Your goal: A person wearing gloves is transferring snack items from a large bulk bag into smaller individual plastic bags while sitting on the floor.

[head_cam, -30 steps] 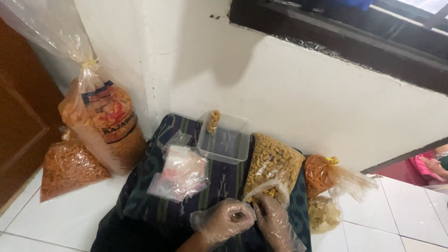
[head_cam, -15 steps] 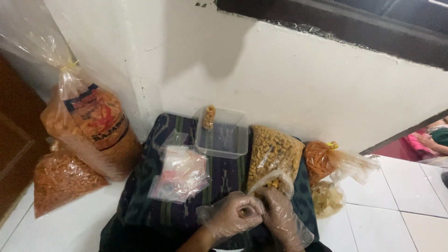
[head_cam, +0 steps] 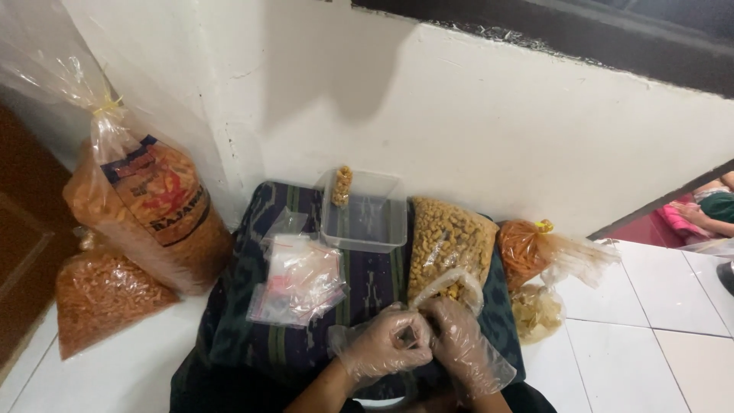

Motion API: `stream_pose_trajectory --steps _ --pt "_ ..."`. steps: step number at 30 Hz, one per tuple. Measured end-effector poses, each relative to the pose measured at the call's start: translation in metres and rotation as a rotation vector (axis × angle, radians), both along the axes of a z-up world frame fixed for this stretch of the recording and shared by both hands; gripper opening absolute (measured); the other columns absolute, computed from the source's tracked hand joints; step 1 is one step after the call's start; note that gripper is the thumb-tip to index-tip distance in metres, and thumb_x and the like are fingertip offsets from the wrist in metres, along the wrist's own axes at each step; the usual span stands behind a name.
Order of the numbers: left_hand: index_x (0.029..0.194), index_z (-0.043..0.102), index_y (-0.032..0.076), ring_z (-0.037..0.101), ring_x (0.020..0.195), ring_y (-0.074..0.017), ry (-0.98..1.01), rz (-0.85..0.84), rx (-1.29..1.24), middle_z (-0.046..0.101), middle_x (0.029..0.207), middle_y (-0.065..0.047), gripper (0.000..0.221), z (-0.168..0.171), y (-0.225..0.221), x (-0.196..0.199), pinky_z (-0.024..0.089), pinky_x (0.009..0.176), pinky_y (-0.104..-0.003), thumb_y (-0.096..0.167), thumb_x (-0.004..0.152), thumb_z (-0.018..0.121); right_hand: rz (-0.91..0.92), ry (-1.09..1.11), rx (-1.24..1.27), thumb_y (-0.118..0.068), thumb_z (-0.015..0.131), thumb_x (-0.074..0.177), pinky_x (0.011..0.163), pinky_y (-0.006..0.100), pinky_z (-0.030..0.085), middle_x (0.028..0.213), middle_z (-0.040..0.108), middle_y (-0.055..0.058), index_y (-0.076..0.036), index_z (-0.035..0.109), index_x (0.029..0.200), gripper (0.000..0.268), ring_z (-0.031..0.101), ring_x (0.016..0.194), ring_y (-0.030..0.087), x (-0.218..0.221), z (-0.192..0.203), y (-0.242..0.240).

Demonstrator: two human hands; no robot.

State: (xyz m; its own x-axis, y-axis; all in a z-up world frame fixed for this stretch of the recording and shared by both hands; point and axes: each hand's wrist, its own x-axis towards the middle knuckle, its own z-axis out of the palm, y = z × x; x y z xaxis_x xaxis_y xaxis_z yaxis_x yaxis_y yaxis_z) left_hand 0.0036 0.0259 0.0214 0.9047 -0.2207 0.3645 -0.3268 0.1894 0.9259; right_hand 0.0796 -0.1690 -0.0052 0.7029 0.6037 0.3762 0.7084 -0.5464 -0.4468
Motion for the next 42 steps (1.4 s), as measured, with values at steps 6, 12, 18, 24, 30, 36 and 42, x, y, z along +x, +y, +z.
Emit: stream_pose_trajectory --steps 6,12,18,24,30,36,42 --pt "0.080 0.058 0.014 0.059 0.077 -0.0088 -0.009 0.013 0.055 0.065 0.082 0.003 0.022 -0.001 -0.001 0.006 0.048 0.076 -0.024 0.011 0.090 0.078 -0.037 -0.016 0.062 -0.024 0.071 0.082 0.073 0.034 0.051 0.086 0.070 0.000 -0.018 0.070 0.096 0.015 0.068 0.078 0.019 -0.003 0.006 0.005" --pt "0.099 0.069 0.023 0.069 0.083 -0.0064 0.002 0.094 0.243 0.072 0.097 0.016 0.015 -0.013 -0.005 0.005 0.023 0.117 -0.035 0.021 0.088 0.078 -0.042 -0.139 -0.014 -0.019 0.068 0.085 0.080 0.041 0.051 0.106 0.067 0.006 -0.015 0.066 0.106 0.021 0.067 0.098 0.028 0.006 -0.016 -0.004" --pt "0.093 0.068 0.026 0.070 0.091 -0.0093 -0.134 0.101 0.308 0.073 0.096 0.015 0.009 -0.005 0.001 0.004 0.031 0.107 -0.034 0.026 0.087 0.075 -0.017 -0.214 0.023 -0.013 0.074 0.082 0.069 0.042 0.050 0.102 0.058 0.010 -0.012 0.068 0.104 0.023 0.063 0.085 0.029 0.002 -0.009 0.002" --pt "0.091 0.054 0.025 0.055 0.077 -0.0055 -0.046 0.066 0.279 0.051 0.080 0.018 0.022 -0.015 -0.002 0.002 0.024 0.117 -0.038 0.028 0.088 0.076 -0.092 -0.090 -0.043 -0.024 0.076 0.079 0.075 0.040 0.051 0.093 0.066 0.005 -0.018 0.069 0.103 0.026 0.066 0.086 0.026 0.007 -0.024 -0.004" --pt "0.078 0.052 0.025 0.064 0.077 -0.0085 -0.085 0.117 0.213 0.064 0.082 0.014 0.030 -0.007 -0.001 0.002 0.033 0.111 -0.036 0.022 0.083 0.082 -0.137 0.069 -0.115 -0.024 0.069 0.074 0.063 0.039 0.049 0.070 0.068 0.003 -0.015 0.065 0.088 0.018 0.067 0.066 0.024 0.010 -0.014 0.004" --pt "0.075 0.054 0.025 0.066 0.079 -0.0087 -0.109 0.132 0.239 0.063 0.080 0.015 0.033 -0.012 -0.001 0.003 0.030 0.113 -0.039 0.021 0.080 0.085 -0.220 0.133 -0.183 -0.027 0.069 0.072 0.060 0.040 0.045 0.065 0.066 0.003 -0.015 0.061 0.073 0.015 0.062 0.062 0.024 0.008 -0.006 0.010" --pt "0.072 0.056 0.026 0.066 0.077 -0.0080 -0.056 0.143 0.312 0.065 0.078 0.018 0.030 -0.016 -0.002 0.002 0.030 0.117 -0.039 0.023 0.081 0.084 -0.136 0.063 -0.073 -0.024 0.063 0.090 0.072 0.041 0.052 0.081 0.072 0.007 -0.014 0.070 0.095 0.013 0.070 0.076 0.027 0.006 -0.002 0.009"
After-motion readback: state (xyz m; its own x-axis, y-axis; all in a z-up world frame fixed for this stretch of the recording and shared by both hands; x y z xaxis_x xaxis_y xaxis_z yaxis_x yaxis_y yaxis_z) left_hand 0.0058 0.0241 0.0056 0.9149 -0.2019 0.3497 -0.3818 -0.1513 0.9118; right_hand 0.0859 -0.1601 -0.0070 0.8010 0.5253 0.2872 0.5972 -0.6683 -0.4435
